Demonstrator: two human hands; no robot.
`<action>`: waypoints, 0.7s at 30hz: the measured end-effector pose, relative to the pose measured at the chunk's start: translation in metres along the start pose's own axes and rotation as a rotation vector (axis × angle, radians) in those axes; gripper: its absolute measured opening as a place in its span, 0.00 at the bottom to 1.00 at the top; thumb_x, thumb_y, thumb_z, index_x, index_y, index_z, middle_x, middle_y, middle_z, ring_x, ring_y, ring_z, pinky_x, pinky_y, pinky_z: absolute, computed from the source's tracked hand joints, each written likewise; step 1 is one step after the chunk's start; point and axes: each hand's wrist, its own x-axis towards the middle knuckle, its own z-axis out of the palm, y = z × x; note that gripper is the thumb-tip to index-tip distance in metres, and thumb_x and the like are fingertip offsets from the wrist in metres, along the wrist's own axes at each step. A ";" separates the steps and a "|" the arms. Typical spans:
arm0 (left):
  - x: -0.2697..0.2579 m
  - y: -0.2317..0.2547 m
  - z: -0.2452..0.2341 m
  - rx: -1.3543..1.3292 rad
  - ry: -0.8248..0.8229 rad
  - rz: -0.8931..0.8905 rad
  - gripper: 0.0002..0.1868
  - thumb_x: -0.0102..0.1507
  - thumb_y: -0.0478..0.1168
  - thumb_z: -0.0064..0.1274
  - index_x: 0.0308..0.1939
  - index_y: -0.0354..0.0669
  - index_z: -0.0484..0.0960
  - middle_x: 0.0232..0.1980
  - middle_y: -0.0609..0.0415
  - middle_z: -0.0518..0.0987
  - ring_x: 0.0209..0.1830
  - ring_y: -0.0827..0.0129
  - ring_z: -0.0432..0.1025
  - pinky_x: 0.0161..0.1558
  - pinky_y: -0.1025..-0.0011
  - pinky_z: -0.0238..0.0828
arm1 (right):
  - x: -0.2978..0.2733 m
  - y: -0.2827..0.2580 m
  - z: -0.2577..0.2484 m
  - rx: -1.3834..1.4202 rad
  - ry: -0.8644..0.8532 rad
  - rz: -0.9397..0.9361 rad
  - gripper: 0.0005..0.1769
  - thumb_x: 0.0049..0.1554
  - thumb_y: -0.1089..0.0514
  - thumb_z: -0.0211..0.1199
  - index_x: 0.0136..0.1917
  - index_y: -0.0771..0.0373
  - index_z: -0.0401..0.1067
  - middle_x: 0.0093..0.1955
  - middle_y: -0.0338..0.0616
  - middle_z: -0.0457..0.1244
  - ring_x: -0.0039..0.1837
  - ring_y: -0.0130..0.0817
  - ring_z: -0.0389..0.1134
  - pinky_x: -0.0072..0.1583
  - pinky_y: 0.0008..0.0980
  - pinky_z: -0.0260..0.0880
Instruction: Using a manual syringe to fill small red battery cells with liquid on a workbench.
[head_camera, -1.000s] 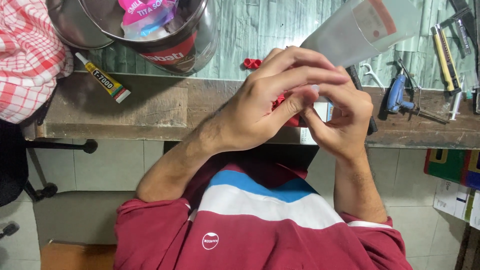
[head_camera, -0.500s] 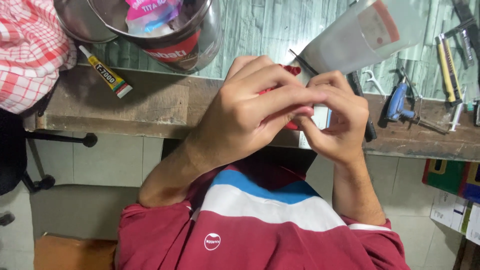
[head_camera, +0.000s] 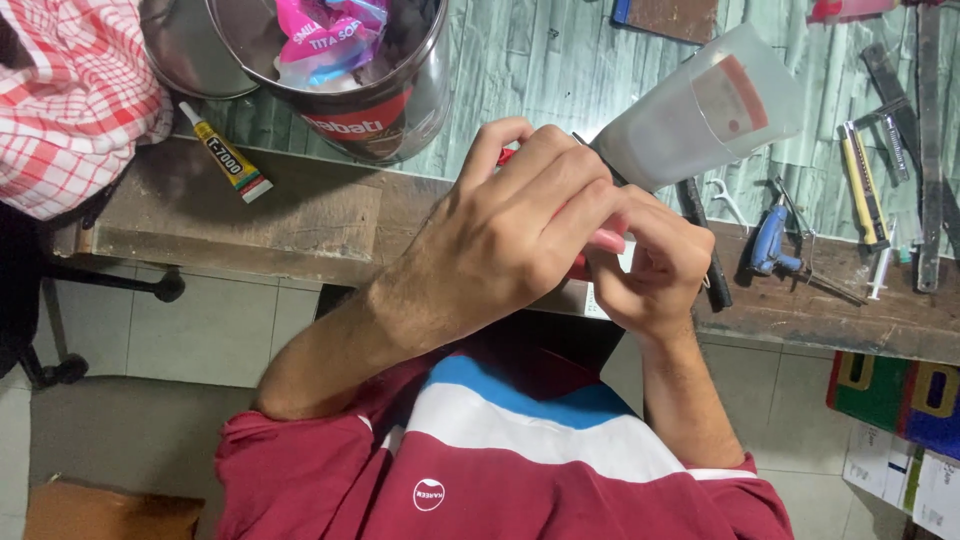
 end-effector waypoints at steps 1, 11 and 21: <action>0.003 0.000 -0.005 -0.067 0.004 -0.001 0.07 0.73 0.30 0.49 0.39 0.36 0.77 0.41 0.50 0.75 0.45 0.59 0.70 0.52 0.60 0.64 | 0.001 -0.002 0.000 -0.027 0.002 0.001 0.09 0.48 0.82 0.48 0.37 0.75 0.65 0.33 0.49 0.56 0.36 0.40 0.51 0.41 0.34 0.53; -0.001 0.007 -0.006 -0.116 0.057 -0.005 0.04 0.71 0.26 0.55 0.45 0.36 0.84 0.40 0.55 0.80 0.39 0.62 0.71 0.44 0.63 0.62 | 0.009 -0.008 -0.002 -0.003 -0.025 0.021 0.08 0.52 0.83 0.51 0.36 0.77 0.63 0.35 0.55 0.61 0.37 0.41 0.57 0.41 0.32 0.58; 0.000 0.009 -0.011 -0.249 0.054 -0.046 0.06 0.71 0.25 0.54 0.43 0.37 0.82 0.39 0.54 0.77 0.40 0.59 0.70 0.47 0.62 0.62 | 0.009 -0.011 -0.004 0.006 -0.049 0.033 0.09 0.52 0.83 0.51 0.36 0.75 0.64 0.35 0.52 0.61 0.38 0.40 0.58 0.41 0.31 0.58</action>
